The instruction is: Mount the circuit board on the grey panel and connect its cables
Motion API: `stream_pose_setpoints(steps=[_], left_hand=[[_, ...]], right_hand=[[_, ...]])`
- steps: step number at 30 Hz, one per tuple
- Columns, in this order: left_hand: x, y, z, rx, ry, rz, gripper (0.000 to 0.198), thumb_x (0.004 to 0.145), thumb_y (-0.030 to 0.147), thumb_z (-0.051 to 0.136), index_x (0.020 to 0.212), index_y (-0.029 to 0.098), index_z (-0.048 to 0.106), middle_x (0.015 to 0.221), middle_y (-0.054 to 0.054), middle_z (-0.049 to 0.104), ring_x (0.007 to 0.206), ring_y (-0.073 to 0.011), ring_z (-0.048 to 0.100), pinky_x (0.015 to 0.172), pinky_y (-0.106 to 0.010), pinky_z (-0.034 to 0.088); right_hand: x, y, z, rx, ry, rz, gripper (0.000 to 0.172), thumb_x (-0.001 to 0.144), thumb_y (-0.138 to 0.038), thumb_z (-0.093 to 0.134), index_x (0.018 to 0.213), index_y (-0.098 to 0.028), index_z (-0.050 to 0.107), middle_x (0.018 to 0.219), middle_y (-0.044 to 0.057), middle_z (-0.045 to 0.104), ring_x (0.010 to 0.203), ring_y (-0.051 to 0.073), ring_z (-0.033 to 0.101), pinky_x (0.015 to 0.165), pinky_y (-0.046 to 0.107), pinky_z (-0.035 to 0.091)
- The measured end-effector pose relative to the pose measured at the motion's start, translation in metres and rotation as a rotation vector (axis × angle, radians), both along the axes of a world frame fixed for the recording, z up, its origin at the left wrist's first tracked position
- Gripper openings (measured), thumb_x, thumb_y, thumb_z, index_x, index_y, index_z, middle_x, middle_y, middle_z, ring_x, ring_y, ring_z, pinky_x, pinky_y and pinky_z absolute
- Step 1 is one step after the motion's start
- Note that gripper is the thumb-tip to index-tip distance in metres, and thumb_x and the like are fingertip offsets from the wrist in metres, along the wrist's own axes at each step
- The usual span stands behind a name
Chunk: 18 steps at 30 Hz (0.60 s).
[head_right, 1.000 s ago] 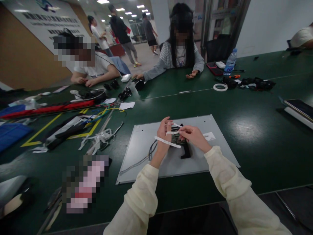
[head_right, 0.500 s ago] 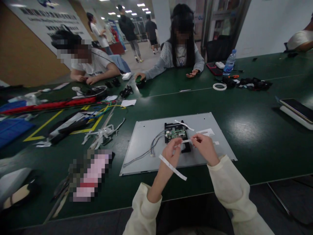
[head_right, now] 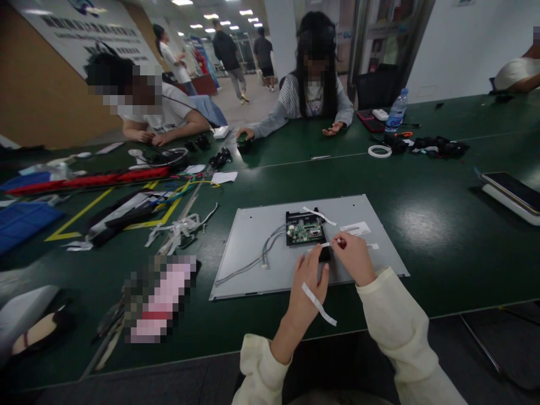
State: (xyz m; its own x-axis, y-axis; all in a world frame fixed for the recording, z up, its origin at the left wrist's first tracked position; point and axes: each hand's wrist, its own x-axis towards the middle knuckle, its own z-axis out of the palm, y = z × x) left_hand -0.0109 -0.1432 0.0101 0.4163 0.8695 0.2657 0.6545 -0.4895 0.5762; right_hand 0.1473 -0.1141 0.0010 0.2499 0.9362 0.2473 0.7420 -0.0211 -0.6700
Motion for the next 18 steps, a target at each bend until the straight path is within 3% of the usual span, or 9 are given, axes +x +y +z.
stream_pose_setpoints(steps=[8,13,18], left_hand=[[0.005,-0.007,0.001,0.053,0.198,0.061,0.045,0.094,0.028,0.036,0.137,0.013,0.036,0.141,-0.012,0.047,0.137,-0.0253,0.033,0.112,-0.057,0.024],[0.004,-0.005,0.003,0.028,0.192,0.074,0.045,0.095,0.031,0.036,0.136,0.012,0.036,0.135,-0.014,0.052,0.133,-0.0249,0.040,0.111,-0.056,0.025],[0.001,-0.002,0.006,-0.031,0.125,0.081,0.042,0.095,0.032,0.035,0.133,0.015,0.039,0.133,-0.013,0.054,0.128,-0.0230,0.046,0.112,-0.054,0.022]], right_hand=[[-0.004,-0.003,-0.005,-0.083,-0.308,0.008,0.016,0.085,-0.032,0.052,0.080,-0.020,0.059,0.071,0.001,0.064,0.066,0.016,0.059,0.060,0.025,0.035],[-0.007,-0.008,0.000,-0.091,-0.472,-0.089,0.016,0.086,-0.034,0.053,0.091,-0.020,0.056,0.083,0.004,0.063,0.075,0.018,0.059,0.060,0.026,0.034],[-0.002,-0.014,-0.002,-0.061,-0.505,-0.155,0.016,0.086,-0.031,0.052,0.098,-0.019,0.054,0.091,0.005,0.062,0.081,0.019,0.058,0.064,0.027,0.037]])
